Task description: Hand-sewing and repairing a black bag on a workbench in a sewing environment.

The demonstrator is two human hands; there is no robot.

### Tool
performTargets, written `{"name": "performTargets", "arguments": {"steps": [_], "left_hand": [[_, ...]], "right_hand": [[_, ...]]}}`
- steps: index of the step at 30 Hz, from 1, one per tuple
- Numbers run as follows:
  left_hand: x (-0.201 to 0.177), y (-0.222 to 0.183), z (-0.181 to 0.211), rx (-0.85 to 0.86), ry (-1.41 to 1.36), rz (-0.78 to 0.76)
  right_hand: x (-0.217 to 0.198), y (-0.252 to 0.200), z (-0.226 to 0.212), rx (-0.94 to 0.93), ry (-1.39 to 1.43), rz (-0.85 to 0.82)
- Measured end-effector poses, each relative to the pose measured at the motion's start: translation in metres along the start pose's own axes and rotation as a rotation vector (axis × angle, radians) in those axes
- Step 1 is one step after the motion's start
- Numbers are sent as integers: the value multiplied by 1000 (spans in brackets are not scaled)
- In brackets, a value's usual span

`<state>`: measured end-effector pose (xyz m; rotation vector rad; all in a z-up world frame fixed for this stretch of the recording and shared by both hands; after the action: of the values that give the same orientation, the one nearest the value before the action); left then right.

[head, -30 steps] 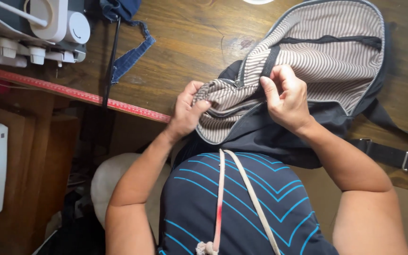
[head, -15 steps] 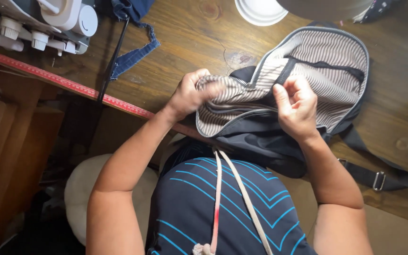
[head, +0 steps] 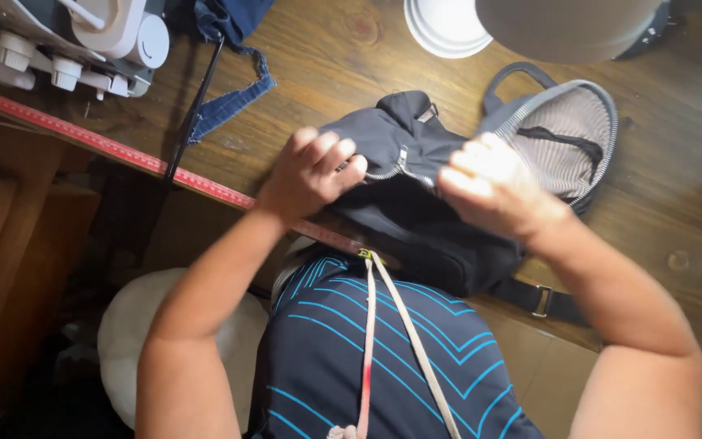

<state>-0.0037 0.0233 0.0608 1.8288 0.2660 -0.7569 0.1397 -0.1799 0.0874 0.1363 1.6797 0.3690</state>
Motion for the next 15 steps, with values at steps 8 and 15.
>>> {"name": "performTargets", "arguments": {"steps": [8,15], "left_hand": [[51,-78,98,-1695,-1775,-292],[89,-58,92,-2136,-1910,457]], "right_hand": [[75,-58,-60,117,-154,466],[43,-20,-81,273,-44,434]]}}
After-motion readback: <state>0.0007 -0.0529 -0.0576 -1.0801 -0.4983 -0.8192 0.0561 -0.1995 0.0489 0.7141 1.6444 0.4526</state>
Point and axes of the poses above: each hand's wrist, its own y-axis towards the middle knuckle, its own x-axis out of the palm, z = x × y, the point moved 4 cm from there along y, towards the middle knuckle, and after that the axes turned 4 degrees about -z, right-handed, at the moved point
